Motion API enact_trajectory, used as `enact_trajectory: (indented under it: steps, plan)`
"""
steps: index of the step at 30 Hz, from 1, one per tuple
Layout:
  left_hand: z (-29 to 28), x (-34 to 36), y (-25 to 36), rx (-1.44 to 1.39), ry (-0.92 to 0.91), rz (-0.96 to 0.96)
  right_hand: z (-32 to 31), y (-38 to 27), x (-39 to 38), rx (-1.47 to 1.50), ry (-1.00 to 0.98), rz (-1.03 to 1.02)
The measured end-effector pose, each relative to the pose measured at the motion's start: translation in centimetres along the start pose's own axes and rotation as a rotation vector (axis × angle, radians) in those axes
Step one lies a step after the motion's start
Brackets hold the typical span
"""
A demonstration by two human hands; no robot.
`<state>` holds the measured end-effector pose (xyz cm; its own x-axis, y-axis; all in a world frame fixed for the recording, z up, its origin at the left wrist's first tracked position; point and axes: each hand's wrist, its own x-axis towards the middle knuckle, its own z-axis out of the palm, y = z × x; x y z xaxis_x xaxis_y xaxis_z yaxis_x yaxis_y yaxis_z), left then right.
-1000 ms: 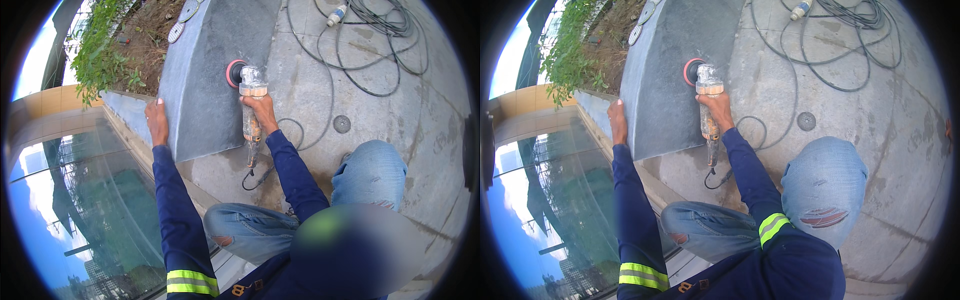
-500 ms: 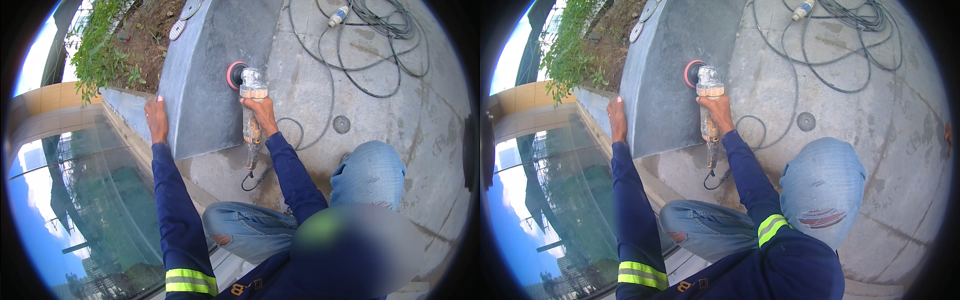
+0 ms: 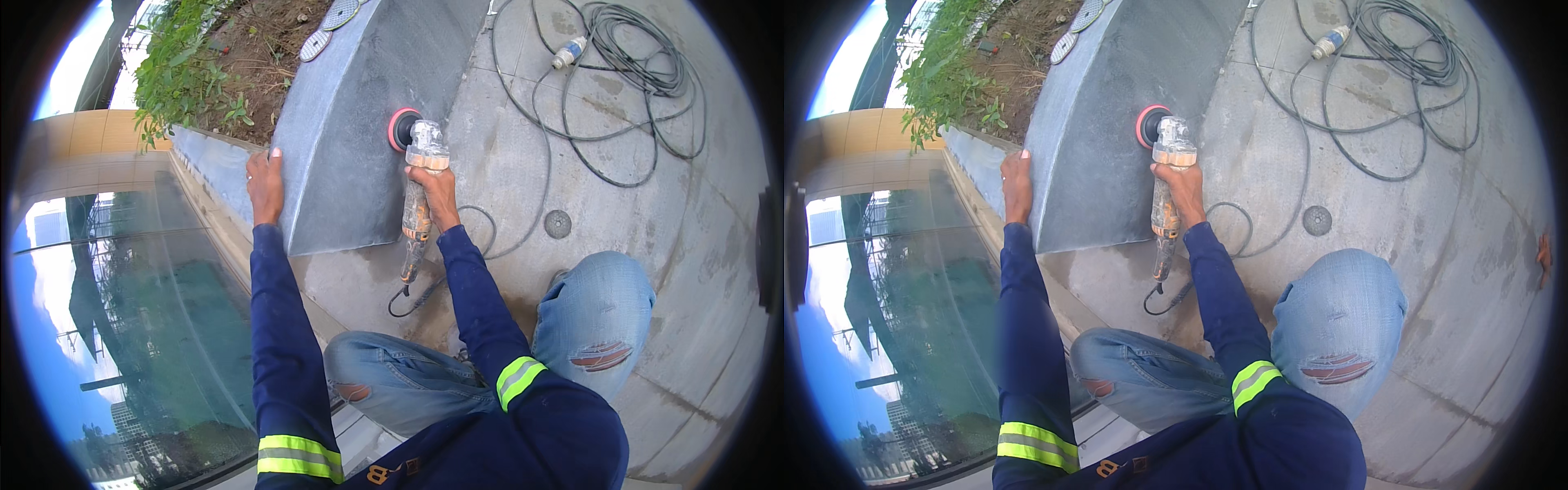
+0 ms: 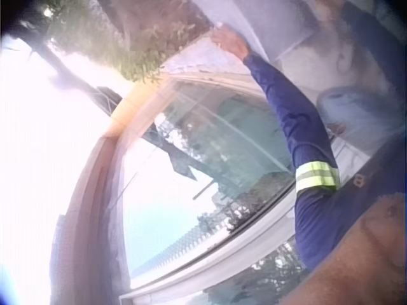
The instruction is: The person uses an angle grinder with a polishing pad to smooth the edge of a concrete planter. They hold the tool with both hands and move it along the curved edge while kneeling.
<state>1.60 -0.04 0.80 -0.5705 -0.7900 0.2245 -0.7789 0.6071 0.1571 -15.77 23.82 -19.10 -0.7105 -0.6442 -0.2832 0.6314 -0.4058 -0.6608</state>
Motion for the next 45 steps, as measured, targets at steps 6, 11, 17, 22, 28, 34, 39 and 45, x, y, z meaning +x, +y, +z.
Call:
enact_trajectory:
  steps: [6, 11, 17, 22, 28, 34, 39, 45]
  plan:
    - [-0.1, -0.6, 2.2, 0.024, 0.035, -0.045, 1.5, 1.7, -3.2, 0.073, -0.123, 0.097]
    - [0.1, -1.3, 1.9, 0.026, 0.036, -0.088, 4.0, -0.2, -4.1, 0.121, -0.213, 0.101]
    - [-0.1, -1.7, 2.2, 0.044, 0.035, -0.107, 3.0, -3.0, 3.0, 0.104, -0.167, 0.06]
    - [-0.1, -1.4, 4.2, 0.056, 0.014, -0.129, -1.3, -1.0, 5.5, 0.036, -0.066, -0.03]
    - [0.2, -1.6, 2.5, 0.024, 0.009, -0.131, 2.0, -1.4, 0.8, 0.041, -0.182, 0.034]
    - [0.1, -1.7, 3.7, 0.011, 0.009, -0.146, 3.6, -7.0, 6.7, 0.05, -0.205, 0.001]
    - [-0.1, -1.7, 3.7, 0.016, 0.038, -0.126, 0.8, -7.0, 10.1, -0.002, -0.129, -0.053]
    - [0.3, -1.5, 2.7, 0.019, 0.006, -0.073, 2.2, -5.7, 5.2, 0.032, -0.152, -0.042]
